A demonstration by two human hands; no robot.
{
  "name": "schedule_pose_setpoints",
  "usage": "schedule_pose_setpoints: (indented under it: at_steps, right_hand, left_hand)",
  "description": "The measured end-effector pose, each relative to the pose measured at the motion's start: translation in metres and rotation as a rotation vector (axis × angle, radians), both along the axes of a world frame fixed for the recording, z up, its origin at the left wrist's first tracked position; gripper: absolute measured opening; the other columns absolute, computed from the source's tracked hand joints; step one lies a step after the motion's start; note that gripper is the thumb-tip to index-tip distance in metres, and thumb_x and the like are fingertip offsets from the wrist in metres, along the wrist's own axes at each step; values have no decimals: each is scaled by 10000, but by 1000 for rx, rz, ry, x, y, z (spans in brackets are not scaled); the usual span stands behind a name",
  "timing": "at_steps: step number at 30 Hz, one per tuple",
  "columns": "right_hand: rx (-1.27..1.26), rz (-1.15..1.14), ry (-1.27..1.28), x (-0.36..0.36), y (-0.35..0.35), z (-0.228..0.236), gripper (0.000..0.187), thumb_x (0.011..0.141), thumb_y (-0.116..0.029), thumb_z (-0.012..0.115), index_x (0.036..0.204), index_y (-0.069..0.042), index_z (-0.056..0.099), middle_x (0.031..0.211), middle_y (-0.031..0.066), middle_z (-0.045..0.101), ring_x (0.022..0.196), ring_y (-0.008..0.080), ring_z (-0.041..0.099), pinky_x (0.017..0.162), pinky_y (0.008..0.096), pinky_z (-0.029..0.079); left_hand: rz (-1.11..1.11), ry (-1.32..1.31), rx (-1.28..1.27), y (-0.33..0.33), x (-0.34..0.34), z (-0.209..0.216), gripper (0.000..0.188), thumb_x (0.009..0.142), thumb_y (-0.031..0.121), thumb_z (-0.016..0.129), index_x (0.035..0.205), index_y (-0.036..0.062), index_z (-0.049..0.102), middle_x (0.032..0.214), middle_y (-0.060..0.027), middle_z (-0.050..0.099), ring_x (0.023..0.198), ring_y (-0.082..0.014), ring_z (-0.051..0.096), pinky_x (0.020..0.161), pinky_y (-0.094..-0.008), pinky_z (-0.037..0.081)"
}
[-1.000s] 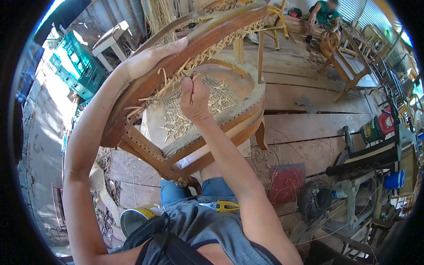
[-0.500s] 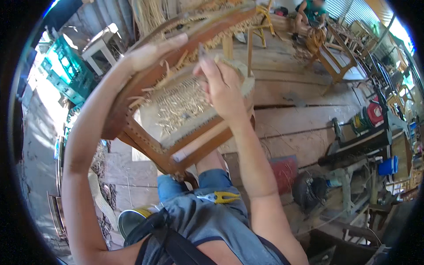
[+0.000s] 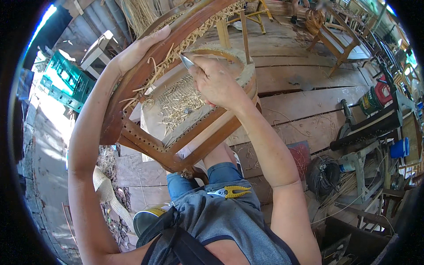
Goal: Cleaning out old caning or straw material from a wooden chair frame using hand tools.
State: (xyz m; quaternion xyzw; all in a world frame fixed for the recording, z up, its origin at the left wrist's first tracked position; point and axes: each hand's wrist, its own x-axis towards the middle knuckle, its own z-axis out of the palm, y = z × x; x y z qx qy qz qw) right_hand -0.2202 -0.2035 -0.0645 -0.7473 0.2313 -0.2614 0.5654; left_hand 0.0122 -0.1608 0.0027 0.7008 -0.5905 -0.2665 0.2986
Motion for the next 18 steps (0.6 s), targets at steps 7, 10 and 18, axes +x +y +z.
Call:
schedule_pose_setpoints:
  at_steps: [7, 10, 18]
  right_hand:
    - [228, 49, -163, 13, -8, -22, 258, 1063, -212, 496, 1138, 6, 612, 643, 20, 520, 416, 113, 462, 388, 291, 396]
    - [-647, -270, -279, 32, -14, -36, 307, 1070, -265, 509, 955, -2, 617, 632, 13, 518, 471, 117, 483, 448, 294, 418]
    - [63, -114, -460, 52, -1, -30, 341, 1075, -317, 495, 1072, -3, 628, 639, 9, 490, 438, 61, 424, 381, 217, 332]
  left_hand:
    - [34, 120, 51, 8, -10, 7, 831, 888, 733, 565, 1385, 69, 587, 1192, -88, 660, 980, -111, 600, 823, -260, 470]
    - [16, 90, 38, 10, -15, 12, 840, 898, 729, 553, 1406, 61, 566, 1231, -101, 650, 1027, -130, 605, 870, -275, 469]
    - [-32, -32, 120, 10, -9, 12, 796, 1008, 642, 412, 1524, 35, 404, 1570, -91, 414, 1433, -189, 390, 1199, -302, 262]
